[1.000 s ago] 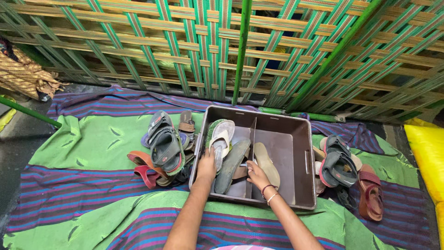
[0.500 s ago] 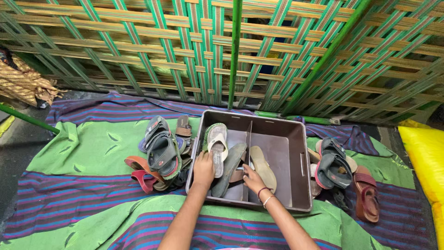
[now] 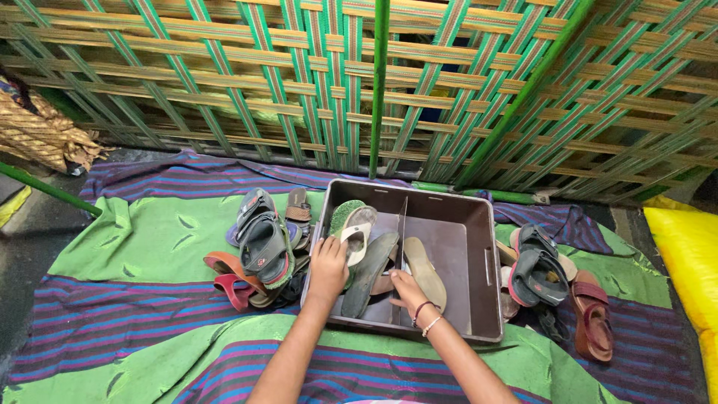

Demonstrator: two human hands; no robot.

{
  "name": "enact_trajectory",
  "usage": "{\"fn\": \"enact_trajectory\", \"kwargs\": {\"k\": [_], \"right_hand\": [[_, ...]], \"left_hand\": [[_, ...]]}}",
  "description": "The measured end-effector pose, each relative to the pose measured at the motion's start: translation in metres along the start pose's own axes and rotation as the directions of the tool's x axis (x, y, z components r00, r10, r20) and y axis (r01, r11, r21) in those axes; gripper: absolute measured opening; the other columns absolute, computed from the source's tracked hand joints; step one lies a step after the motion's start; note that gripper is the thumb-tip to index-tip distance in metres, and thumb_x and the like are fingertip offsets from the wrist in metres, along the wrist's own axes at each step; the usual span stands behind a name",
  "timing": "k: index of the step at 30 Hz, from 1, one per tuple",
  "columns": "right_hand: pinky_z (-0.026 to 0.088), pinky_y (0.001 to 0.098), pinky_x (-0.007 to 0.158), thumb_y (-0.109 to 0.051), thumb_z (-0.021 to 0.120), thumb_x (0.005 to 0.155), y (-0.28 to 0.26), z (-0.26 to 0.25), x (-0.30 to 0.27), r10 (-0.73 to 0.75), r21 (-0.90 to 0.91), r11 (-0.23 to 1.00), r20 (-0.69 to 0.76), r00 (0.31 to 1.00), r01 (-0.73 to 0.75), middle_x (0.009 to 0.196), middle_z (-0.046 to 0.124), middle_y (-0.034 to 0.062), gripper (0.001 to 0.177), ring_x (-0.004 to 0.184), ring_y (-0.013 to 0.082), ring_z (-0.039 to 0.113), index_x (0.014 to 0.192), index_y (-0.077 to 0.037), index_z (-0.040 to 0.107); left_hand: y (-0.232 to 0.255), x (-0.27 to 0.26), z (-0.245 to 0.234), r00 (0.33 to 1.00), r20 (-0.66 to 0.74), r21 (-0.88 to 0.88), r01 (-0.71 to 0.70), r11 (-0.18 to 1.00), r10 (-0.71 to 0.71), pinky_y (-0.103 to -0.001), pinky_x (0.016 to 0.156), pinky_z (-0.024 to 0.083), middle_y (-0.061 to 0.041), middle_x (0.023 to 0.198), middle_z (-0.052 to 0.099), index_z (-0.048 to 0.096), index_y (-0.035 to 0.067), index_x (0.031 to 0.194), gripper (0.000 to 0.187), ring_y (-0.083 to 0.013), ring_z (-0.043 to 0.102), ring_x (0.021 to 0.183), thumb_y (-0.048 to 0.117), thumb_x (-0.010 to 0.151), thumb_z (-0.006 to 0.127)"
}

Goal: The person removes various sandals and flip-flops from a divided plastic tray and places them in piles on the floor. The person handles each shoe individually, turning them over and stacking them by type.

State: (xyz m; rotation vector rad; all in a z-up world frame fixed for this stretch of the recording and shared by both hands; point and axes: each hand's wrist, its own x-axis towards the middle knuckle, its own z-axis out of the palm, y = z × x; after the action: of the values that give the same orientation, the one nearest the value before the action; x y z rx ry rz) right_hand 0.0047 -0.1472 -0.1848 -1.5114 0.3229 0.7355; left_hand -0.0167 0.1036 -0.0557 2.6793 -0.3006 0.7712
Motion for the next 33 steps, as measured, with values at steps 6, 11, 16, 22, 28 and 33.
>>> {"fn": "enact_trajectory", "kwargs": {"k": [6, 11, 16, 22, 28, 33], "right_hand": [[0.052, 0.0586, 0.104, -0.042, 0.048, 0.102, -0.050, 0.004, -0.025, -0.002, 0.214, 0.977, 0.086, 0.996, -0.016, 0.157, 0.043, 0.0126, 0.056, 0.147, 0.0330, 0.038, 0.148, -0.009, 0.047], [0.053, 0.0563, 0.101, -0.048, 0.043, 0.105, -0.107, 0.016, -0.067, -0.055, 0.370, 0.928, 0.222, 0.973, -0.032, 0.154, 0.047, 0.0125, 0.058, 0.134, 0.0366, 0.054, 0.149, -0.010, 0.042], [0.055, 0.0562, 0.098, -0.036, 0.050, 0.102, -0.131, 0.038, -0.105, -0.137, 0.375, 0.927, 0.306, 0.942, 0.013, 0.139, 0.057, 0.0069, 0.051, 0.115, 0.0295, 0.064, 0.147, -0.013, 0.044], [0.054, 0.0518, 0.099, -0.021, 0.062, 0.098, -0.136, 0.032, -0.126, -0.203, 0.390, 0.917, 0.276, 0.940, 0.083, 0.137, 0.059, 0.0058, 0.054, 0.117, 0.0197, 0.062, 0.149, -0.016, 0.045], [0.052, 0.0538, 0.106, -0.017, 0.062, 0.096, -0.162, 0.007, -0.146, -0.229, 0.388, 0.918, 0.340, 0.912, 0.086, 0.140, 0.057, 0.0060, 0.059, 0.125, 0.0204, 0.061, 0.150, -0.012, 0.040], [0.053, 0.0536, 0.105, -0.015, 0.063, 0.094, -0.179, 0.001, -0.168, -0.242, 0.338, 0.933, 0.345, 0.907, 0.120, 0.140, 0.055, 0.0057, 0.063, 0.125, 0.0206, 0.061, 0.152, -0.015, 0.038]], "left_hand": [[0.045, 0.032, -0.034, 0.971, -0.221, -0.205, 0.043, 0.978, -0.089, -0.052, 0.106, 0.045, -0.020, 0.112, 0.069, 0.069, -0.003, 0.113, 0.039, -0.0387, 0.063, 0.115, -0.002, 0.074, 0.063], [0.084, 0.050, -0.057, 0.889, -0.282, -0.492, 0.188, 0.850, -0.360, -0.048, 0.106, 0.048, -0.024, 0.117, 0.071, 0.072, -0.004, 0.112, 0.028, -0.0410, 0.065, 0.118, -0.004, 0.088, 0.058], [0.113, 0.060, -0.062, 0.833, -0.113, -0.700, 0.321, 0.639, -0.542, -0.043, 0.107, 0.048, -0.024, 0.125, 0.070, 0.068, -0.005, 0.121, 0.030, -0.0387, 0.066, 0.124, 0.001, 0.096, 0.053], [0.130, 0.054, -0.064, 0.896, -0.028, -0.690, 0.303, 0.658, -0.443, -0.044, 0.111, 0.043, -0.029, 0.143, 0.058, 0.049, -0.005, 0.145, 0.048, -0.0428, 0.056, 0.133, 0.001, 0.097, 0.047], [0.125, 0.051, -0.056, 0.888, 0.155, -0.690, 0.411, 0.596, -0.433, -0.049, 0.099, 0.046, -0.035, 0.130, 0.058, 0.025, -0.005, 0.157, 0.071, -0.0490, 0.058, 0.120, 0.016, 0.097, 0.055], [0.108, 0.051, -0.031, 0.790, 0.449, -0.603, 0.613, 0.511, -0.417, -0.048, 0.084, 0.053, -0.030, 0.100, 0.071, 0.067, -0.004, 0.118, 0.048, -0.0461, 0.069, 0.098, 0.039, 0.105, 0.049]]}}
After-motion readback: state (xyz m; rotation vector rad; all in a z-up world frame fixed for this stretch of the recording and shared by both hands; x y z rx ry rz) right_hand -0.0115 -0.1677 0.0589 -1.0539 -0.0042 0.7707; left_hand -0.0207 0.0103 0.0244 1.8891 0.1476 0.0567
